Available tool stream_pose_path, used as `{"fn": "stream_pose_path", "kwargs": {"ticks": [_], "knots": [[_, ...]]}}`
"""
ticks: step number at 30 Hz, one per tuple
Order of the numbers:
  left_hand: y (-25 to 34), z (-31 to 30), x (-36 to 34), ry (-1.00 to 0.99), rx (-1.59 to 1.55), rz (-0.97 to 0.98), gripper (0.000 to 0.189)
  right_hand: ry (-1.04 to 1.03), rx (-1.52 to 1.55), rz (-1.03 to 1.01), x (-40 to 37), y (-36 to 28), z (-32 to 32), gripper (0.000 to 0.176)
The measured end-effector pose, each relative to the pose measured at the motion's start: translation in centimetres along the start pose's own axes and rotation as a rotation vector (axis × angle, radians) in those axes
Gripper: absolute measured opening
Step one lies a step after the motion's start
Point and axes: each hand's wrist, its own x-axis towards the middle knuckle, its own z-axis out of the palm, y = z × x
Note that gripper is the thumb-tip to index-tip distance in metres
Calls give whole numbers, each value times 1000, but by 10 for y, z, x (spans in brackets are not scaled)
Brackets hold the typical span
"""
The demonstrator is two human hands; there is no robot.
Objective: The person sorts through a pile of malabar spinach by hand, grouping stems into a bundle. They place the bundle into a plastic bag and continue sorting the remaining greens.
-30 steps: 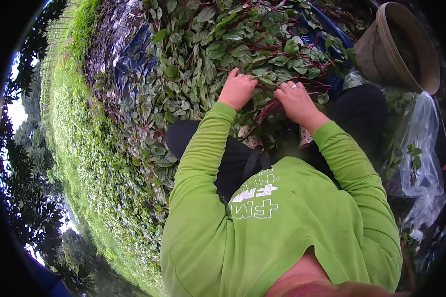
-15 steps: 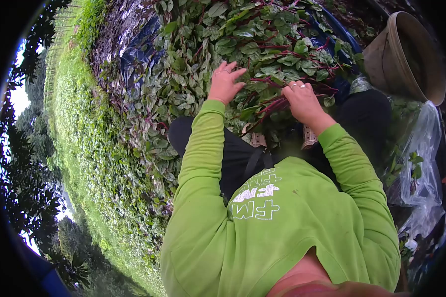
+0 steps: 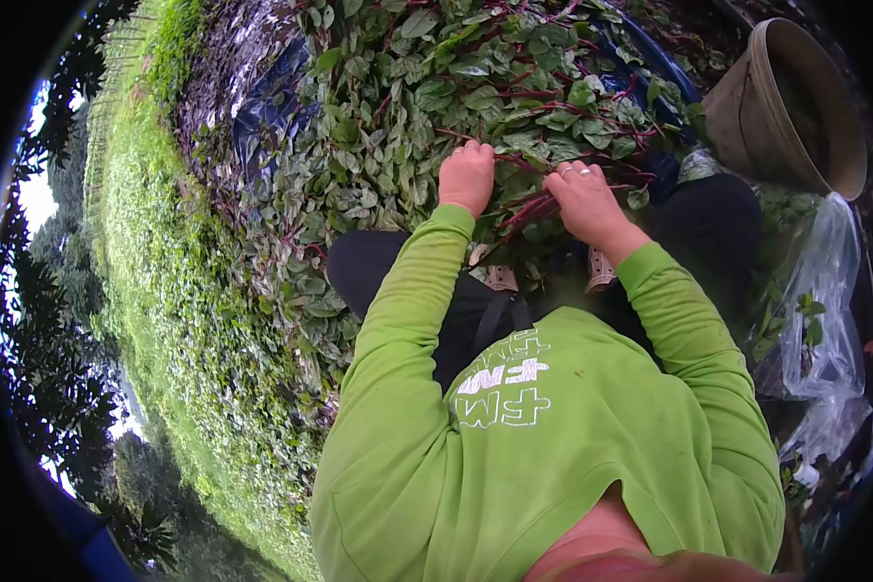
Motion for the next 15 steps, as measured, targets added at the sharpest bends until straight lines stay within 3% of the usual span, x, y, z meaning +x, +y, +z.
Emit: {"fn": "stream_pose_path", "kwargs": {"ticks": [5,8,15], "knots": [[6,2,1,226,-512,-358,17,23,-37,-55,2,-4,-2,19],[14,4,1,398,-842,-444,16,65,-43,-86,1,-2,0,20],[24,-13,4,459,-992,-401,8,90,-49,-97,2,-3,0,21]]}}
